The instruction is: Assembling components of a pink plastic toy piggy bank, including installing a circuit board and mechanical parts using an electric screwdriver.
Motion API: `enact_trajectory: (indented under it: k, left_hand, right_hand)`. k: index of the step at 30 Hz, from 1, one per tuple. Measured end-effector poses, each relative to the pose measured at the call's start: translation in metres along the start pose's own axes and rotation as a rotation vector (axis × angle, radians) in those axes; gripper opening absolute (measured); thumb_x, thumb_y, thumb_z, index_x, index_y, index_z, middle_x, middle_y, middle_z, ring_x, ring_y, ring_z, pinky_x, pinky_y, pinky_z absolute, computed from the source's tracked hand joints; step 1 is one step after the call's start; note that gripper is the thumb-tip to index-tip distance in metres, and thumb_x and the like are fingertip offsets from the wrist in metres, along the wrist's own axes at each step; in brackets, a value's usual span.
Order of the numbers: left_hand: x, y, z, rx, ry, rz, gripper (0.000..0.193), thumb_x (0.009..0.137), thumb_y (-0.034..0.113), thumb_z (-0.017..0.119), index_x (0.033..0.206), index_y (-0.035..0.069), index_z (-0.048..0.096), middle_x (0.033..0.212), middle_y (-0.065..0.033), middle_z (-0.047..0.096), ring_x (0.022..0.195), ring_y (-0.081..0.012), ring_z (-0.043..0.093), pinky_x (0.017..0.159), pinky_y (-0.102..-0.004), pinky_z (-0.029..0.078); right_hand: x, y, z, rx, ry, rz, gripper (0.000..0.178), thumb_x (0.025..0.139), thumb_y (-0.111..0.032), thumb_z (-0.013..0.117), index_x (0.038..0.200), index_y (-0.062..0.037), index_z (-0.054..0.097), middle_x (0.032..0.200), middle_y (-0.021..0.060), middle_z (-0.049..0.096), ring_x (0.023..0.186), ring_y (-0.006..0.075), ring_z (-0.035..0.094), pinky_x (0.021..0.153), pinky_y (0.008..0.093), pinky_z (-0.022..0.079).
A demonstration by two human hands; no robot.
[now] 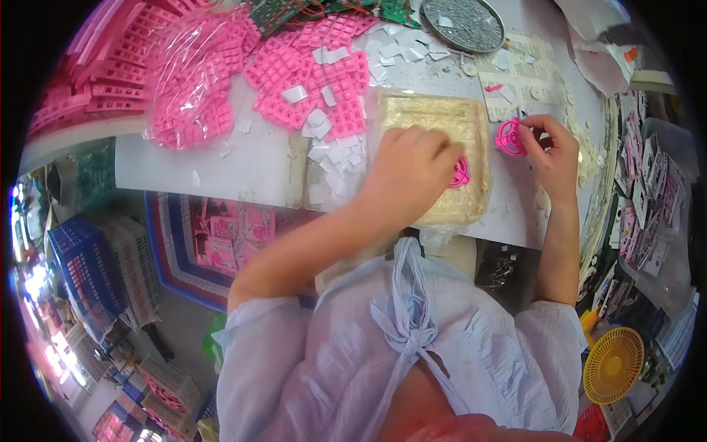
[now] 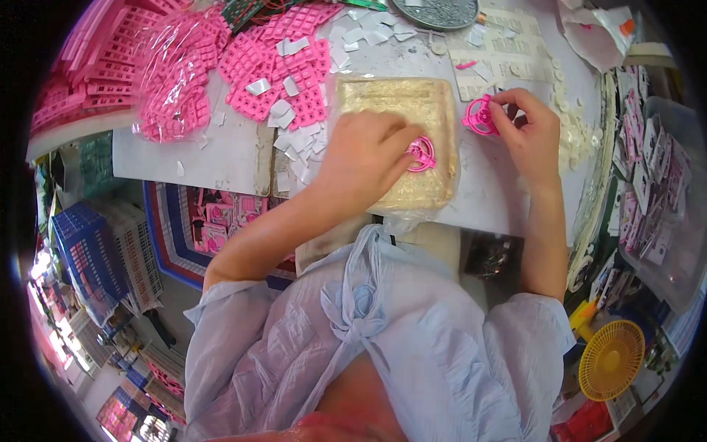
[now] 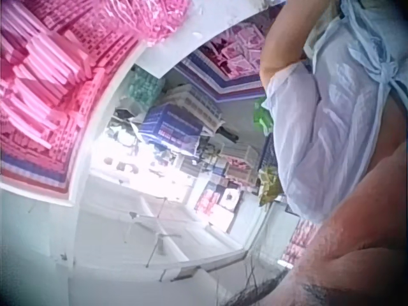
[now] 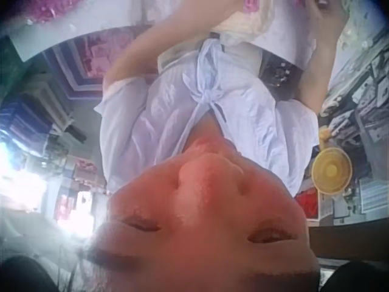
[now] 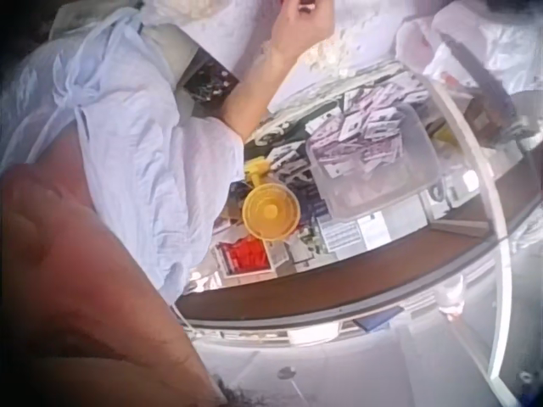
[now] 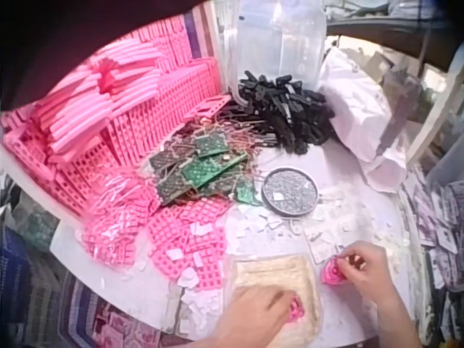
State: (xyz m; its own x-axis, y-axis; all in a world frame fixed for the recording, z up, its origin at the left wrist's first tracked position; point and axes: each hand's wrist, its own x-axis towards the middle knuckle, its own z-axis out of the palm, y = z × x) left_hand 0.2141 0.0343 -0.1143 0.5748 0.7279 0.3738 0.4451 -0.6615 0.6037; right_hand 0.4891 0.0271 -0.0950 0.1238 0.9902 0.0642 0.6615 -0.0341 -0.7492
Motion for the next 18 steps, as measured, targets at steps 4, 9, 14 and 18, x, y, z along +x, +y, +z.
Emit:
enact_trajectory:
  k: [4, 9, 14, 18]
  left_hand:
    - [0.017, -0.015, 0.012, 0.062, -0.168, 0.162, 0.017, 0.08, 0.013, 0.072, 0.096, 0.01, 0.069, 0.102, -0.0077, 0.066, 0.093, -0.0261, 0.062, 0.084, -0.0428, 0.046]
    - [0.012, -0.01, -0.029, -0.208, -0.105, 0.124, 0.016, 0.084, 0.012, 0.074, 0.098, 0.007, 0.07, 0.102, -0.0091, 0.069, 0.095, -0.0273, 0.066, 0.081, -0.041, 0.052]
    - [-0.053, -0.057, -0.143, -0.095, -0.015, -0.445, 0.013, 0.084, 0.005, 0.078, 0.095, -0.001, 0.073, 0.09, -0.0078, 0.072, 0.082, -0.0154, 0.069, 0.069, -0.0274, 0.053]
    - [-0.088, -0.092, -0.165, 0.139, 0.042, -0.648, 0.016, 0.087, 0.009, 0.076, 0.098, -0.001, 0.072, 0.09, -0.0086, 0.071, 0.079, -0.0161, 0.067, 0.069, -0.0287, 0.052]
  right_hand:
    - [-0.002, 0.004, 0.0, -0.047, 0.022, -0.067, 0.008, 0.088, -0.005, 0.072, 0.095, -0.0024, 0.071, 0.082, 0.0014, 0.068, 0.068, 0.0055, 0.056, 0.056, 0.0209, 0.044]
    - [-0.014, 0.003, -0.012, -0.042, 0.039, -0.075, 0.006, 0.088, -0.005, 0.072, 0.094, -0.003, 0.072, 0.085, 0.0018, 0.069, 0.07, 0.0073, 0.059, 0.059, 0.0211, 0.045]
    - [-0.03, -0.035, 0.012, 0.112, -0.045, -0.124, 0.01, 0.085, -0.003, 0.072, 0.095, -0.0044, 0.071, 0.09, 0.0014, 0.07, 0.077, 0.0119, 0.061, 0.06, 0.0256, 0.046]
    - [-0.028, -0.054, 0.052, -0.187, -0.037, -0.432, 0.012, 0.078, -0.005, 0.075, 0.088, -0.0069, 0.069, 0.087, 0.0044, 0.067, 0.082, 0.0236, 0.059, 0.065, 0.0322, 0.049]
